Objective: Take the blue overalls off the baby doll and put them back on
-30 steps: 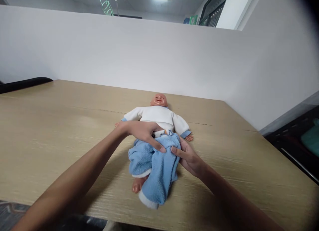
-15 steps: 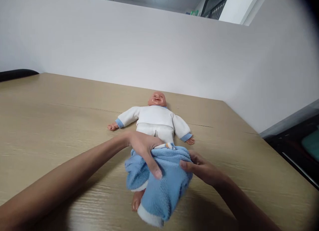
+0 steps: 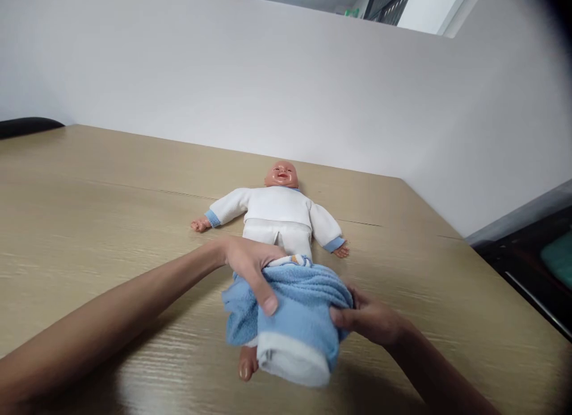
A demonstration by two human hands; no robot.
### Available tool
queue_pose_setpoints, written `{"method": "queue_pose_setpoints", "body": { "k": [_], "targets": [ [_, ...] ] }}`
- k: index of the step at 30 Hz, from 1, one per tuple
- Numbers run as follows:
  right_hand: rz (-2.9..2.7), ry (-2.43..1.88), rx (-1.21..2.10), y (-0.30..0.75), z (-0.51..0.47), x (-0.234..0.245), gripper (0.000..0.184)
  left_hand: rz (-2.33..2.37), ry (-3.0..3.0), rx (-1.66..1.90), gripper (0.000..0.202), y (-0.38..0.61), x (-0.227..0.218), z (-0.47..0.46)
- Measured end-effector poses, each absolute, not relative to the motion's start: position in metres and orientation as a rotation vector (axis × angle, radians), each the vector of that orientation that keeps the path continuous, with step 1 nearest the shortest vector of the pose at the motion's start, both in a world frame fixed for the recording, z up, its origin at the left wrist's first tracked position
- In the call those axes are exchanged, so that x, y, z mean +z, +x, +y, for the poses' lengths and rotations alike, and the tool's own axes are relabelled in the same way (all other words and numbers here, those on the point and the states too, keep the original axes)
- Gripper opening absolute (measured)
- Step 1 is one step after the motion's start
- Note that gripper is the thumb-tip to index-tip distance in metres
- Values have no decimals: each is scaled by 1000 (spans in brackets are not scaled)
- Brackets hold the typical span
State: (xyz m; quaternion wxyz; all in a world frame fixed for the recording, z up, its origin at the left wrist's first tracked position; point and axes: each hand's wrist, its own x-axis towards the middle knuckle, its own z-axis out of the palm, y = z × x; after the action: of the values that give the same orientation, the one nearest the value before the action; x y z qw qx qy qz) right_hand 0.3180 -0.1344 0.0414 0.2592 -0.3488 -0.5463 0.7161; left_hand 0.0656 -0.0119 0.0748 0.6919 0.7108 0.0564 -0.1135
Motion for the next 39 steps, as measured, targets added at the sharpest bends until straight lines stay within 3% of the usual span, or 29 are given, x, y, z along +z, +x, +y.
{"method": "queue_pose_setpoints", "body": {
  "k": [4,8,12,20,24,28,34,39],
  "targets": [
    [-1242,-944,1919,311,-133,28,55,129,1607,-242,51,64,72,-12],
    [-1454,-958,1934,312,-134,37,57,176,1613,-120,46,63,67,-9],
    [-1595,-817,1931,313,-138,56,78,162,1677,-22,47,59,65,-9],
    [-1405,-1059,1392,293,-139,60,39,308,1741,118,57,55,65,-20],
    [-1272,-1303,1286,277,-157,59,44,386,1678,155,67,60,67,-25],
    [-1117,-1543,1200,245,-198,44,59,228,1742,38,47,67,77,-34],
    [-1138,-1631,899,217,-237,21,40,542,2013,-148,64,69,94,-50],
    [-1409,-1768,250,234,-240,16,31,680,2281,-243,63,73,95,-61]
  ]
}}
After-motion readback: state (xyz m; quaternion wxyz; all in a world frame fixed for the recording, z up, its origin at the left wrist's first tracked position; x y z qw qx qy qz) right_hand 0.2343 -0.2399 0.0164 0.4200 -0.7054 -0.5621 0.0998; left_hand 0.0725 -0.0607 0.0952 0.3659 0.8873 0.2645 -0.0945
